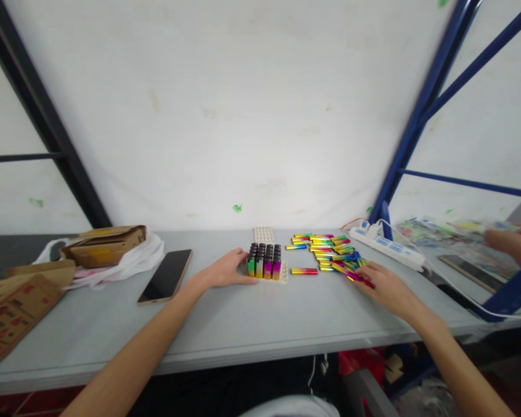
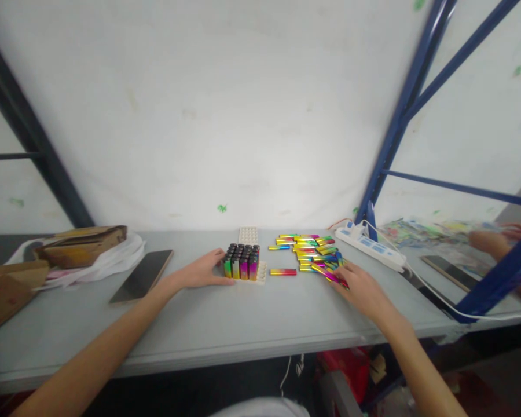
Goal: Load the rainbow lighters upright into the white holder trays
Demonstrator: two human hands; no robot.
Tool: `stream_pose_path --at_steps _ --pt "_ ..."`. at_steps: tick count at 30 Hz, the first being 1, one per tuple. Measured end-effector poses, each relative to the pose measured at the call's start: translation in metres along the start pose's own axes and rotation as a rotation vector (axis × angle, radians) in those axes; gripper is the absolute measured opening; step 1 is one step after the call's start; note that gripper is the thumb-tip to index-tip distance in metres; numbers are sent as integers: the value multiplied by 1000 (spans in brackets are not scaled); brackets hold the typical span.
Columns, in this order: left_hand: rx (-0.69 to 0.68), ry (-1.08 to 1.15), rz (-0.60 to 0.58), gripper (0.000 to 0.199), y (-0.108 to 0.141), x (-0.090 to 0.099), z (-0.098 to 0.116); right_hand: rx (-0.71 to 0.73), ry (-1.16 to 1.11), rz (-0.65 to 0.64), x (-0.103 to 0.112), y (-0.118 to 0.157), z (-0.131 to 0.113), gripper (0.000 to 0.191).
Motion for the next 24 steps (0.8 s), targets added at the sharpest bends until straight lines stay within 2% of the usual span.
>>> stream_pose_path --at_steps 3,7,10,12,14,16,18,20,22,24 --pt "10 -8 1 66 0 0 -1 -33 -75 65 7 -9 -4 36" --pt "18 -8 -1 69 0 0 -1 -156 -272 255 18 -25 -2 40" --pt "6 -11 -9 70 0 0 0 -228 -565 393 19 -41 -6 45" --pt "0 -17 -13 69 0 0 0 -271 -786 438 15 -54 -14 45" --pt "-1 -25 -18 69 0 -1 0 -280 -1028 392 7 -71 -34 43" --pt "4 -35 -27 70 0 -2 -1 -272 -1241 268 -4 -90 -61 43" --pt "9 -37 -33 70 0 -3 -2 -229 -1312 161 -11 -106 -90 45" --pt "10 -27 -33 69 0 -3 -1 -151 -1344 134 -13 -121 -115 47" --pt "8 -14 -28 68 0 -3 -1 -115 -1391 128 -19 -131 -130 47" --pt "5 -7 -27 69 0 -3 0 -157 -1415 106 -34 -136 -136 47"
Point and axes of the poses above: each hand's wrist, its own y-axis away from the middle knuckle, its own x-axis out of the back of the hand, z = x × y, the point moved 10 cm from there along -y, towards the middle knuckle, and after that the axes turned 5 degrees about z, right-handed, at the moved point
